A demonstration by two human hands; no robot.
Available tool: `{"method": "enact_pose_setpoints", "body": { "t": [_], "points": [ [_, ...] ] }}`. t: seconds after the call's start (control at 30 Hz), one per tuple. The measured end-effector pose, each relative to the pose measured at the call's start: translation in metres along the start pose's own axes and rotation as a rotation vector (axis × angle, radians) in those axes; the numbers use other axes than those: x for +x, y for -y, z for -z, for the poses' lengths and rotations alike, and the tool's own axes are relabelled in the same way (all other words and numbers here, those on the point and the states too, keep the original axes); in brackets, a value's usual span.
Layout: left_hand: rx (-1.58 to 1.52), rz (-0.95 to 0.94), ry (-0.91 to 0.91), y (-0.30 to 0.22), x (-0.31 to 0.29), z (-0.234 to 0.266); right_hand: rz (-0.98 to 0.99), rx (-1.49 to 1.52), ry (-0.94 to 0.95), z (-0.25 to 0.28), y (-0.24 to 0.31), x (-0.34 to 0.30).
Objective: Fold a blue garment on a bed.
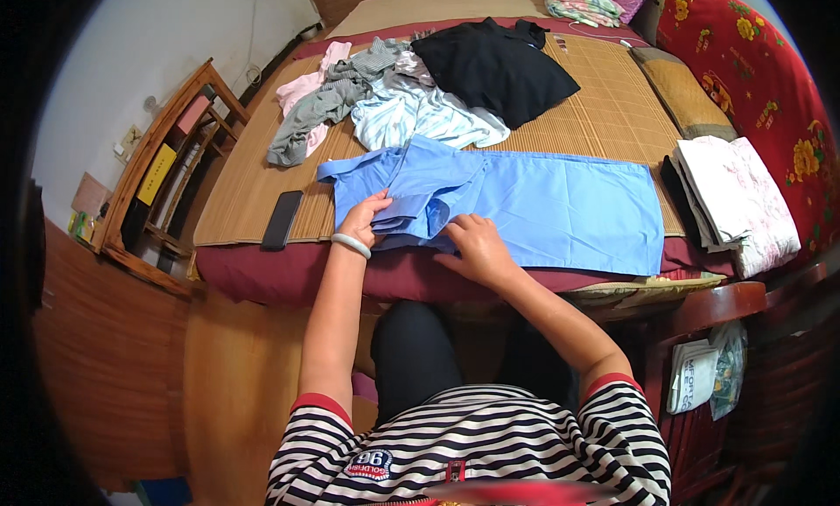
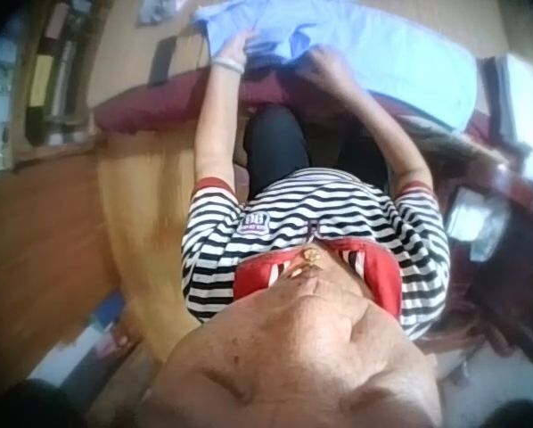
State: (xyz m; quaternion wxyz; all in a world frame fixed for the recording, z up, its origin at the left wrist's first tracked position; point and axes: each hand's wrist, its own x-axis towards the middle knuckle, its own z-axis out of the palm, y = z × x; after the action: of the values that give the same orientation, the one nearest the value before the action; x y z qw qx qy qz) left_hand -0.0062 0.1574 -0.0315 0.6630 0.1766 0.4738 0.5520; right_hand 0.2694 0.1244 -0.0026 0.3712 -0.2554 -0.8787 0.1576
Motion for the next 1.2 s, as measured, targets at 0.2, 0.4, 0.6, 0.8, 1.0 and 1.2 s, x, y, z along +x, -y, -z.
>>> {"method": "enact_pose_setpoints", "body": {
  "t": [0.2, 0.4, 0.6, 0.8, 1.0, 1.2],
  "points": [
    [-0.055, 0.021, -0.112, -0.008, -0.013, -0.023, 0.043, -0.386, -0.014, -0.028, -0.004, -0.008],
    [0.163, -0.130, -0.093, 0.012, -0.012, -0.001, 0.202, -0.333, -0.079, -0.041, -0.011, -0.023],
    [0.537, -0.256, -0.140, 0.023, -0.006, 0.016, 0.316, -0.078, 0.040, -0.021, 0.000, -0.023],
    [0.648, -0.259, -0.071, 0.018, -0.026, 0.011, -0.041, 0.199, -0.233, -0.005, -0.008, 0.007],
    [0.321, -0.144, 0.117, 0.033, -0.040, -0.014, -0.170, 0.030, -0.059, -0.013, -0.037, 0.075],
    [0.414, -0.209, 0.074, 0.036, -0.041, -0.007, -0.350, -0.220, 0.332, -0.051, -0.055, 0.110]
  ]
}}
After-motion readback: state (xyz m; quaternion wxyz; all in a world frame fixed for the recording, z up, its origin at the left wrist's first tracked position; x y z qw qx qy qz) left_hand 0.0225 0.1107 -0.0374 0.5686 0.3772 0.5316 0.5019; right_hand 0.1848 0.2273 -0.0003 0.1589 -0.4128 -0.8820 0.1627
